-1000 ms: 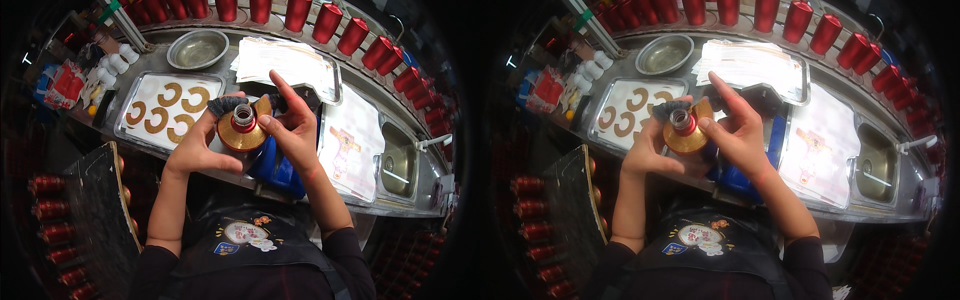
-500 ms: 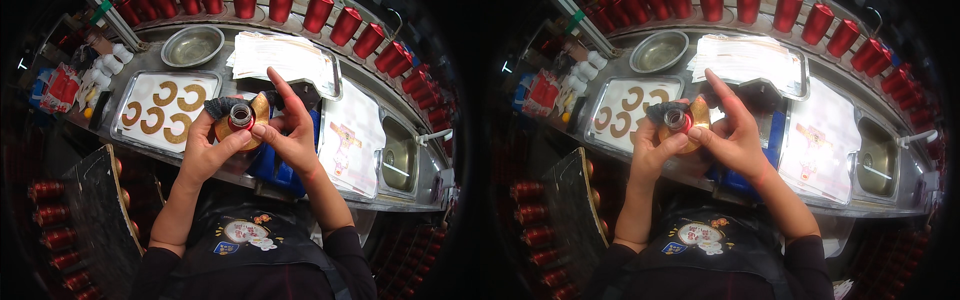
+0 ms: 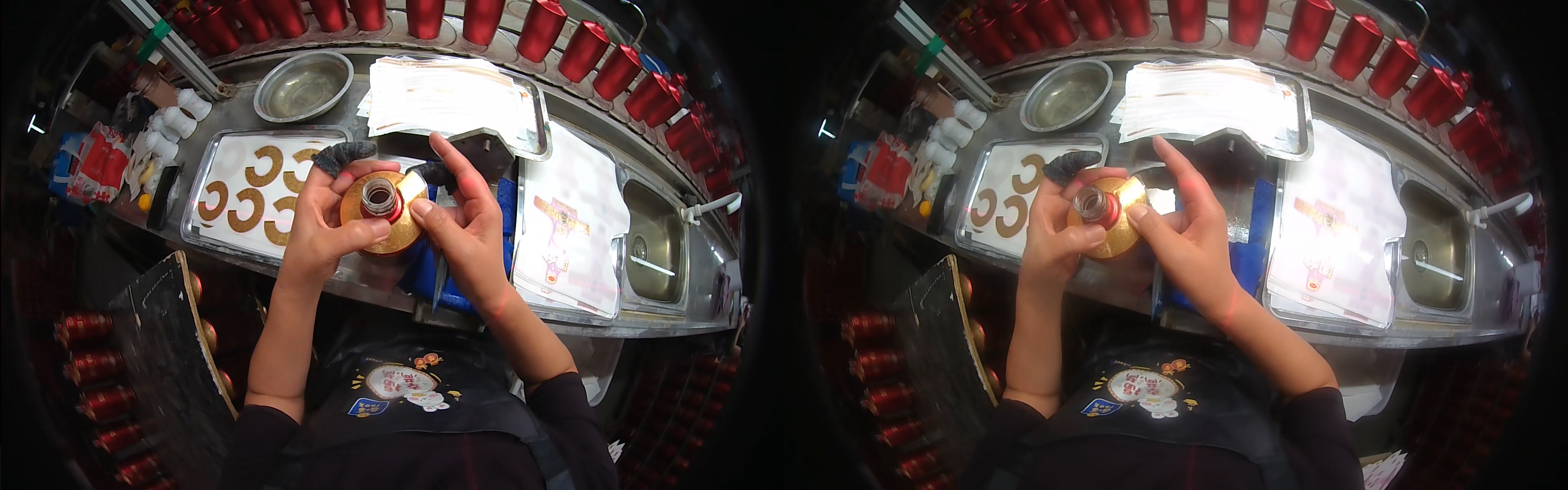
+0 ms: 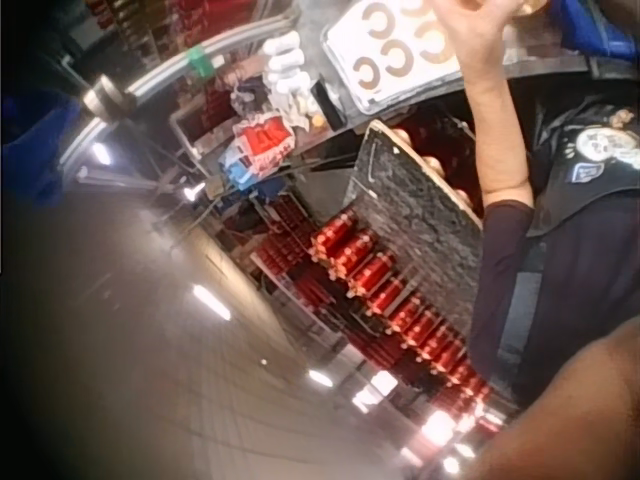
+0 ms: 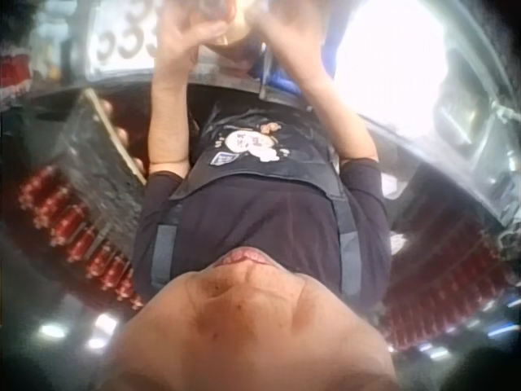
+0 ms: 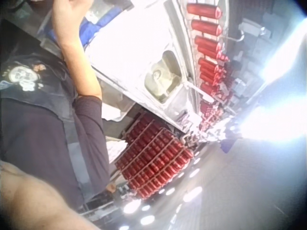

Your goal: The person applies gold circular labels to the necks of red cylindrical bottles. They pick up each label, align it around the bottle neck, and smooth it down with their fingers. Finished bottles are placed on a nearby tray.

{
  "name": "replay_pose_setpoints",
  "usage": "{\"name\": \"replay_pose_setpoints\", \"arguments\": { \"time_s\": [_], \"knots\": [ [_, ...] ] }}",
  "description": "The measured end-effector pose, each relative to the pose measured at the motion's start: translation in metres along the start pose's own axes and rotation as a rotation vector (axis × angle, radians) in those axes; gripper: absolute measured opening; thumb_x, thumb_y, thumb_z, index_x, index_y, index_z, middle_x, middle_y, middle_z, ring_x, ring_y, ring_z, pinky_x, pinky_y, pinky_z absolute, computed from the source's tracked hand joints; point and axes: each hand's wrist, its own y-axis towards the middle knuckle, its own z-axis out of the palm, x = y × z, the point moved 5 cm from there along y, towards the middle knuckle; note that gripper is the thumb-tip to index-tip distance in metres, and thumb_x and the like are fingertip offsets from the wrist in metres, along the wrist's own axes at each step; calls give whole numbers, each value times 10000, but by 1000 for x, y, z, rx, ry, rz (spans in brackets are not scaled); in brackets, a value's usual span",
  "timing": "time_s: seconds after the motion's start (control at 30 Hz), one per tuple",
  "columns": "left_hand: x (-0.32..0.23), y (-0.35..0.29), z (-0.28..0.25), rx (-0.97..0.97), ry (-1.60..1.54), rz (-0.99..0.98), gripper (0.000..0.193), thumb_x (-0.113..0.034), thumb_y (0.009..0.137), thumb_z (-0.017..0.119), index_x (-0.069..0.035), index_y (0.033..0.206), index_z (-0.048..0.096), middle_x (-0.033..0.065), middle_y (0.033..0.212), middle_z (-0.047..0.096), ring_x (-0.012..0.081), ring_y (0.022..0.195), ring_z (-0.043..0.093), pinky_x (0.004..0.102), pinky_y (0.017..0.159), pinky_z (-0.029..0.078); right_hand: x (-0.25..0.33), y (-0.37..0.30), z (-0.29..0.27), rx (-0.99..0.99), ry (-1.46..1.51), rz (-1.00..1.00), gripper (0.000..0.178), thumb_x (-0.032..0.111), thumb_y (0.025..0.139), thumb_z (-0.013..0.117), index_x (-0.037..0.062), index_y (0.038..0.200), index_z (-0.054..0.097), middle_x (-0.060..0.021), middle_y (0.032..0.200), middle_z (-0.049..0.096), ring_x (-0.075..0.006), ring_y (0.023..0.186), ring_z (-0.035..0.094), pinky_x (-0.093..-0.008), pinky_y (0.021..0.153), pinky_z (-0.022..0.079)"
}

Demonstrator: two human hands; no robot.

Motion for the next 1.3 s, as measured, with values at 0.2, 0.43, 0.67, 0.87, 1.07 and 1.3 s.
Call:
{"name": "replay_pose_setpoints", "arguments": {
  "time_s": [0.2,0.43,0.67,0.87,1.07,1.3],
  "knots": [
    [-8,17,-6,304,22,-108,782,-100,709,821,18,1394,463,171,1329,609,235,1226,608,363,1078,462,4,-7,-9,-55,2,171,635,29,907,641,4,1500,416,-98,1129,641,-46,743,607,-185,648,464],
    [-1,-16,-9,112,147,-157,730,-193,785,857,-17,1399,504,87,1297,612,178,1209,590,353,1051,472,2,-2,2,87,-176,208,668,92,848,777,8,1431,464,-12,868,628,-13,609,564,-177,542,434],
    [-2,-25,-5,42,168,-11,717,-231,815,812,0,1428,520,165,1448,545,240,1290,560,384,1099,434,0,4,-4,140,-20,330,594,95,846,760,-7,1380,521,-40,1142,626,-13,731,597,-166,621,448],
    [-5,-30,-2,-24,320,94,597,-162,868,776,-2,1399,557,143,1416,579,209,1260,570,359,1087,432,6,14,1,169,-3,375,524,131,832,750,4,1311,580,-7,1035,625,7,650,514,-163,572,389],
    [-4,-23,10,-98,453,55,565,-147,818,810,14,1313,590,134,1309,601,181,1162,605,329,1008,474,-2,33,-3,274,3,411,341,163,855,720,21,1153,635,32,845,624,1,600,462,-168,520,327],
    [-7,-20,15,-136,309,41,539,-118,805,810,5,1285,597,103,1240,632,160,1113,619,307,982,485,-13,38,-5,248,-6,398,256,158,897,690,19,1106,638,34,799,613,-2,592,454,-174,512,325]
  ]
}}
